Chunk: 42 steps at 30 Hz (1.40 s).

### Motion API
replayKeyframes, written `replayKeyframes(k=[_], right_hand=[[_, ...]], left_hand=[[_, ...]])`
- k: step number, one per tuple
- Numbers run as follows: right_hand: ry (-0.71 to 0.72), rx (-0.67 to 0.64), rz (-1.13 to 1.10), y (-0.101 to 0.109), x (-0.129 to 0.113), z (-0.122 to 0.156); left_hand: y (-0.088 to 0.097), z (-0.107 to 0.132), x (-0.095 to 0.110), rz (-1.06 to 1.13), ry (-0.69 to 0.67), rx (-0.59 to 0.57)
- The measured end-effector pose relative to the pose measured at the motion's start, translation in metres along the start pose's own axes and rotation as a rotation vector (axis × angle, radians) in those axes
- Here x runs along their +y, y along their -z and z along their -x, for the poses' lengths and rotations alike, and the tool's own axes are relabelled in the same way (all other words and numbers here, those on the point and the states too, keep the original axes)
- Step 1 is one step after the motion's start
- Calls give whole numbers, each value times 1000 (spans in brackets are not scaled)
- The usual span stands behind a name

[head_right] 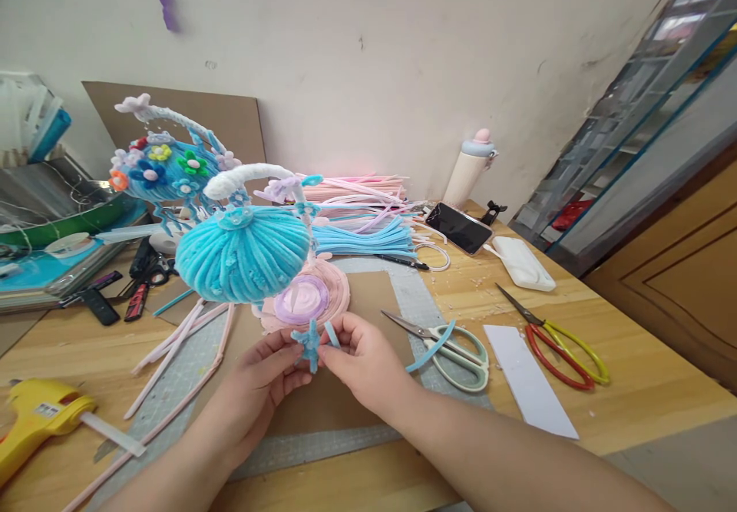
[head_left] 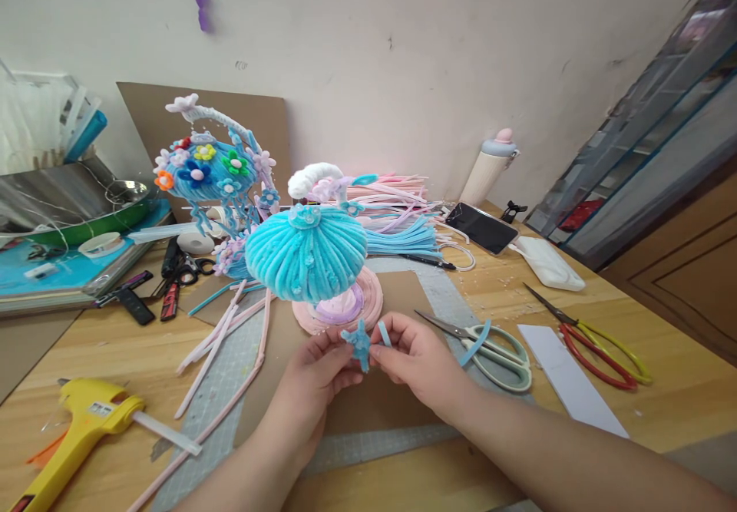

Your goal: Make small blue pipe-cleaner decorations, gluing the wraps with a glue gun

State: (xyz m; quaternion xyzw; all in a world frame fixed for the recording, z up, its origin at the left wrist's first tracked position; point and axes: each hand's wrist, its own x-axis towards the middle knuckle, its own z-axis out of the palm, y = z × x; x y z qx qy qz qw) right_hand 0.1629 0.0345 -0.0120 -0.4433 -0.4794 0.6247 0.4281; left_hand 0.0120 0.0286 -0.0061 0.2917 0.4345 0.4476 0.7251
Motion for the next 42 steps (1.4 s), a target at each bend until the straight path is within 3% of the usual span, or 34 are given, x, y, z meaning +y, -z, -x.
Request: replayKeyframes(k=[4,13,19,28,35,42], right_hand=[[-63,-59,-48,0,-3,2],[-64,47,-89,4,-7,0],[-1,-1,-22,3,-3,-2],[40,5,67,7,0,-4],[44,-62,75,7,2,-4],[43,-24,34,7,3,-6]], left_hand=[[1,-2,-1,15,-14,33],[5,-4,-4,-56,-61,94],[1,0,-1,-35,-7,21],[3,-3,-6,-233,-12,-80],[9,-14,-21,-307,-65,11],[2,0,-3,-115,-45,8]])
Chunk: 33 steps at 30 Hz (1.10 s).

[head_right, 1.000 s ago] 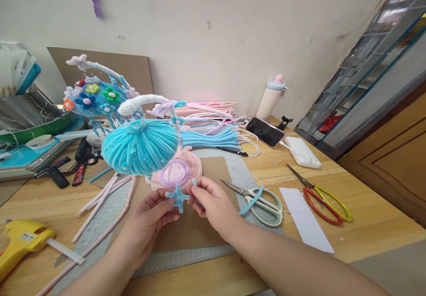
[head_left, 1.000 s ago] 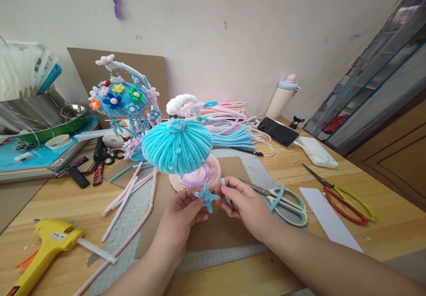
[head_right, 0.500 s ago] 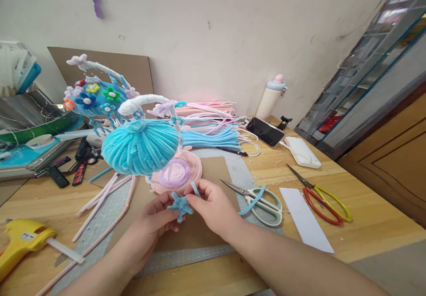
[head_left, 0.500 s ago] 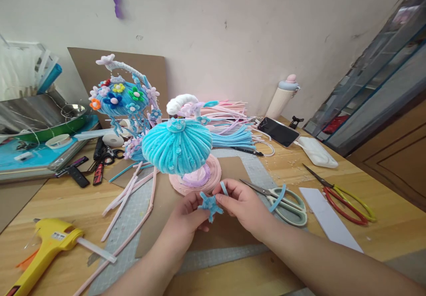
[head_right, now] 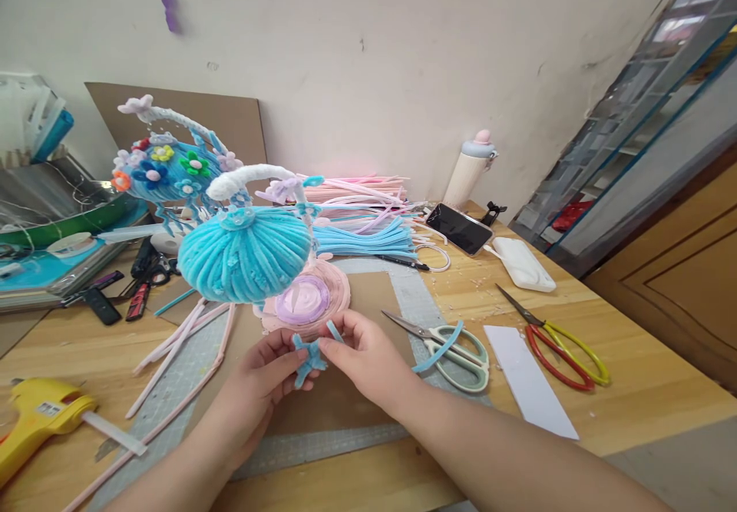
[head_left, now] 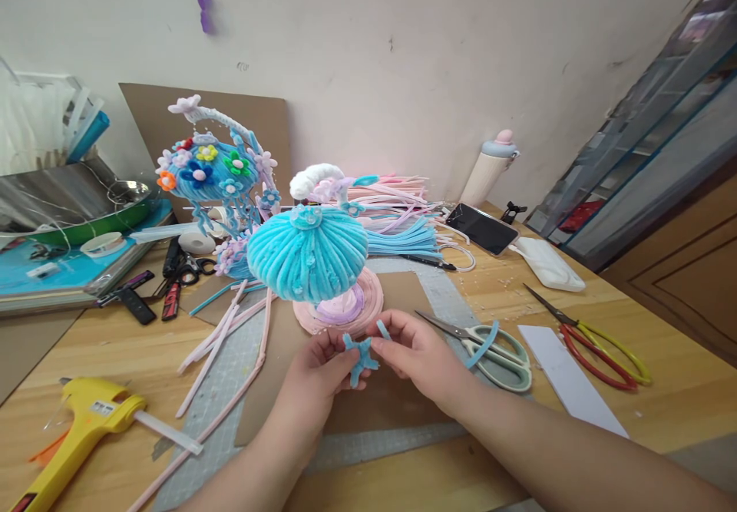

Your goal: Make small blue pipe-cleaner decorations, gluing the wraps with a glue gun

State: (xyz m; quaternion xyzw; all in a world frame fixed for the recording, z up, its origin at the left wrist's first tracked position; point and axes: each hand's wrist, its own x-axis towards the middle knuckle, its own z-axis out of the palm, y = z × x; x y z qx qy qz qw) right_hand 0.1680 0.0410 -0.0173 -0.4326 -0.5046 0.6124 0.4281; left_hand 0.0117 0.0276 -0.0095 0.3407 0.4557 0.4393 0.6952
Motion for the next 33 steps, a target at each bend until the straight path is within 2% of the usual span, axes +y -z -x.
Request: replayKeyframes(k=[6,9,12,16,28,33], right_hand=[[5,-107,-21,0,8,-2],[13,-79,52,0,5,0],[55,-18,240,0,1,1],[114,9,358,0,-2,3],[152,46,340,-3,3,2],[185,8,199,-4,-1,3]], left_hand=[[0,-2,-1,38,-21,-21],[1,-6,-7,10,-117,-20],[3,-8,-14,-38,-211,-33],[6,-8,-19,-99,-250,-36],[5,-9,-16,-108,-256,-32],[4,-8,-6,-56,-232,64]])
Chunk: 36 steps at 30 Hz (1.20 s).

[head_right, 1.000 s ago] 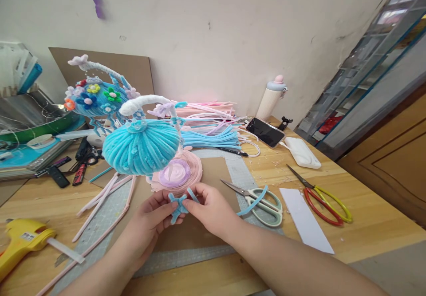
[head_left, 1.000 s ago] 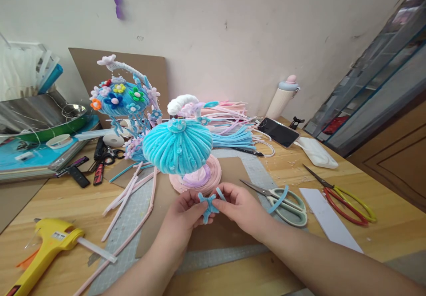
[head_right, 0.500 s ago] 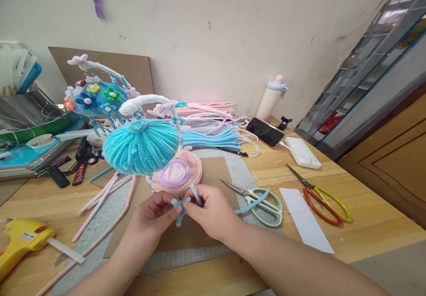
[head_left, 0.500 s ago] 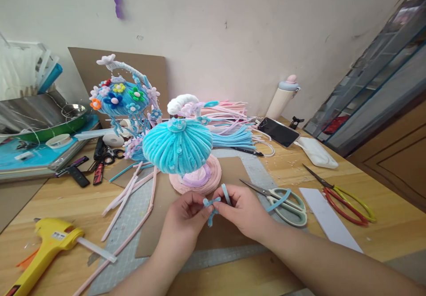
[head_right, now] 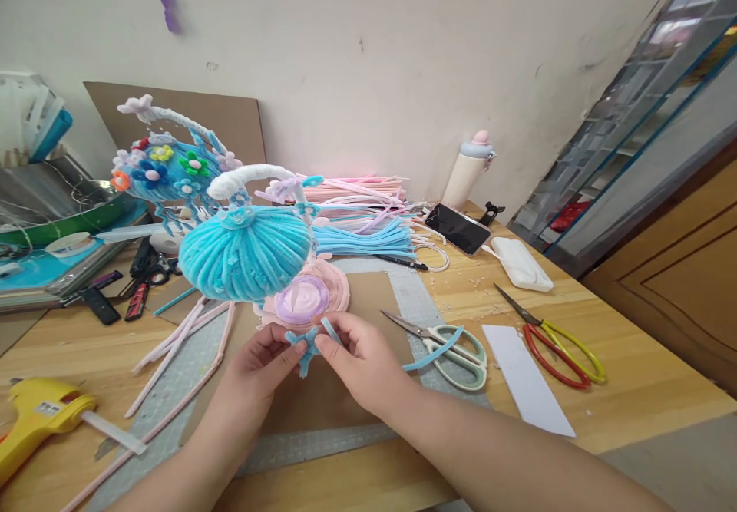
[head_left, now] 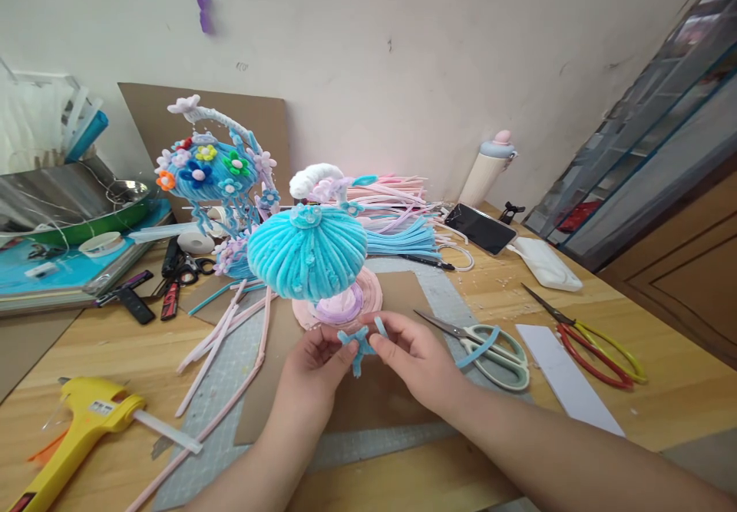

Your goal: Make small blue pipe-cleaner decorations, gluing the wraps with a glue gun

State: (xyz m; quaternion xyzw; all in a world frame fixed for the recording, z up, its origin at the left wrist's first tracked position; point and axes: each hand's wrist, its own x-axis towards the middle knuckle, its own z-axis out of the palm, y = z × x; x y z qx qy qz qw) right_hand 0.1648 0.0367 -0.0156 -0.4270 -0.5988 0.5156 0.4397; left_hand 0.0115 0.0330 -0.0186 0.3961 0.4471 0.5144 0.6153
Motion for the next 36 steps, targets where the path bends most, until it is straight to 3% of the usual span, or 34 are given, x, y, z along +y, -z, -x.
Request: replayKeyframes(k=[3,7,12,16,21,27,36], right_hand=[[-26,17,8,-2,2,2],[-62,-20,-4,-4,5,2],[-92,-28,-105,-3,3,1],[-101,-86,-228,-5,2,1],[-150,-68,-229,-8,4,-1],[-210,-45,-290,-5,4,-4],[-147,-70,-263,-6,0,-5]], left_hand=[[-1,1,3,52,28,34],[-3,2,0,20,81,-43],[-4,3,-2,-90,8,-98],[-3,4,1,-89,25,-71],[-4,1,-1,-27,-6,-77],[-4,-6,-5,12,70,1],[3,-4,3,158,131,14]])
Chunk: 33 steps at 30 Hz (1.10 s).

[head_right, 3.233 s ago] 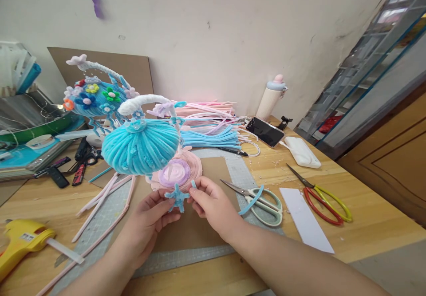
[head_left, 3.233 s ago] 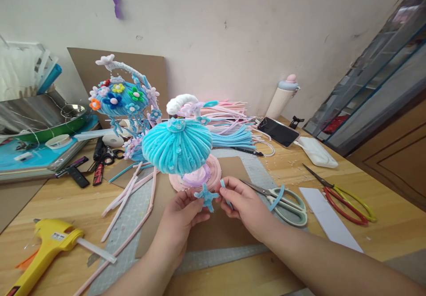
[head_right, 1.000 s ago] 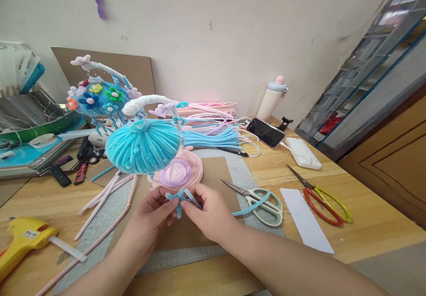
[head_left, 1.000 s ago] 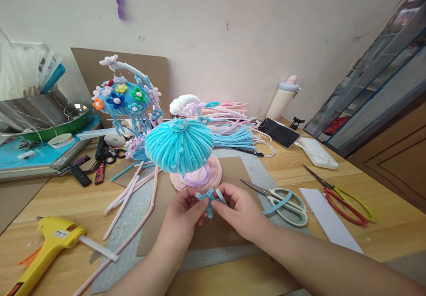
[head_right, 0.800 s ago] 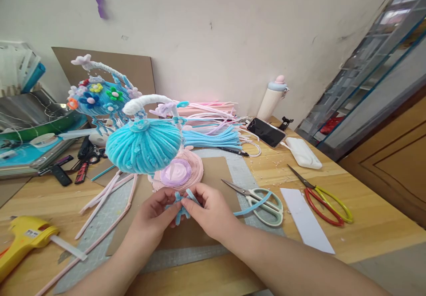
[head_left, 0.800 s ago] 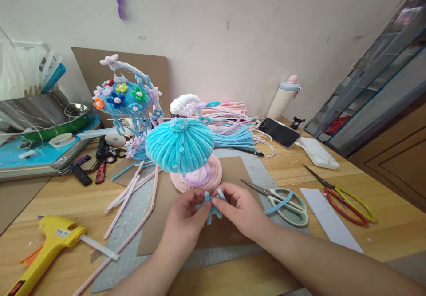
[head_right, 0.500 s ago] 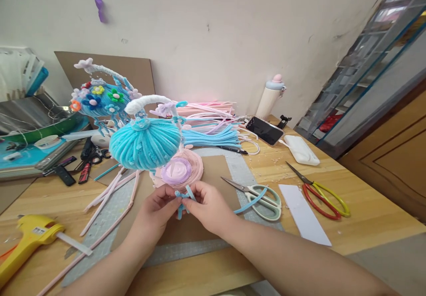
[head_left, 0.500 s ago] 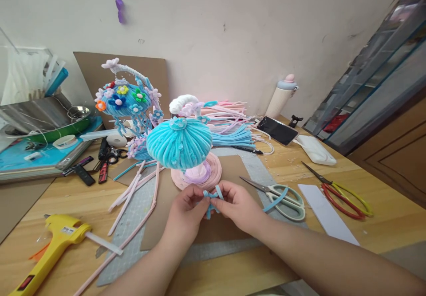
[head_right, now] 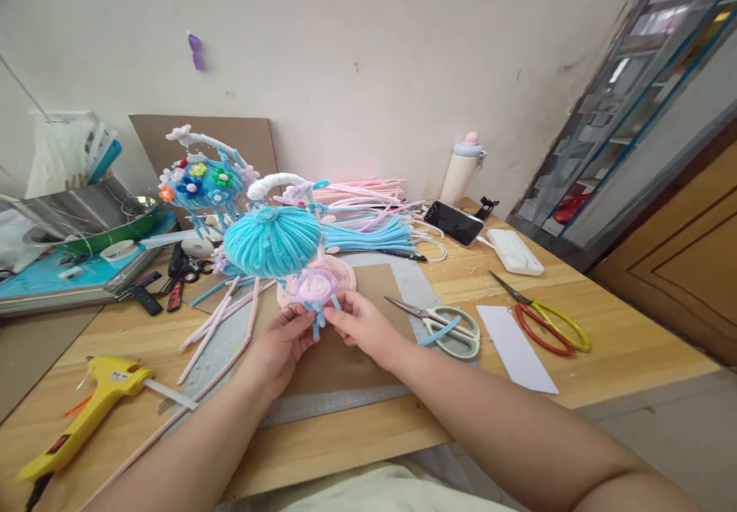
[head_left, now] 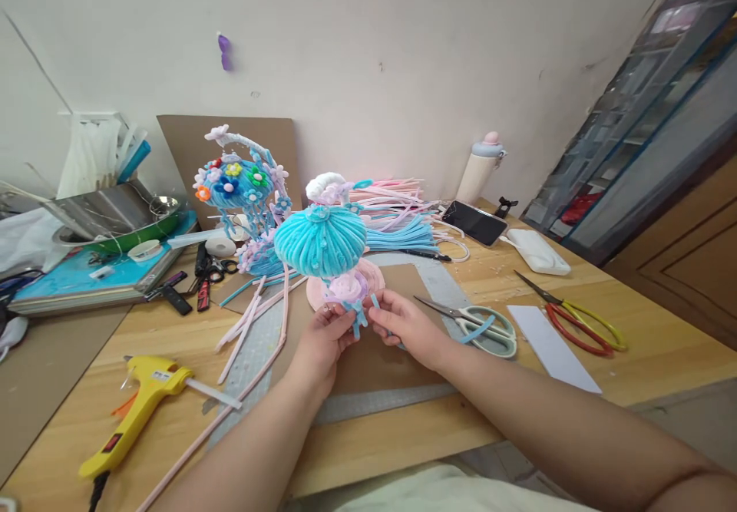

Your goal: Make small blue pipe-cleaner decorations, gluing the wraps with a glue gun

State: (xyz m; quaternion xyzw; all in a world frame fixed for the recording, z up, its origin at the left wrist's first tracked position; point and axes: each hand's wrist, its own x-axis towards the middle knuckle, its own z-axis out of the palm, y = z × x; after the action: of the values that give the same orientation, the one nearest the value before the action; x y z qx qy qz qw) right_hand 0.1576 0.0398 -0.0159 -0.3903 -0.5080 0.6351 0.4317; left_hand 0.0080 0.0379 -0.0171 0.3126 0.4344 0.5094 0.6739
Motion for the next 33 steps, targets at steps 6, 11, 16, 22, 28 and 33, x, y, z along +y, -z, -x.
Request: replayKeyframes(k=[6,11,16,22,28,33], right_hand=[[80,63,26,-6,11,-5],[65,44,11,-1,10,-7],[107,94,74,13,7,-9],[159,135,172,16,3,-4],[325,106,482,13,-2,2],[357,127,548,14,1,0]], left_hand=[[-4,2,1,20,-17,-16],[-2,2,3,-13,-18,-32],[1,0,2,-46,11,-58],[-1,0,1,-92,-76,-82],[2,-2,-3,-199,-157,-103],[2,-2,-6,-237,-209,-96]])
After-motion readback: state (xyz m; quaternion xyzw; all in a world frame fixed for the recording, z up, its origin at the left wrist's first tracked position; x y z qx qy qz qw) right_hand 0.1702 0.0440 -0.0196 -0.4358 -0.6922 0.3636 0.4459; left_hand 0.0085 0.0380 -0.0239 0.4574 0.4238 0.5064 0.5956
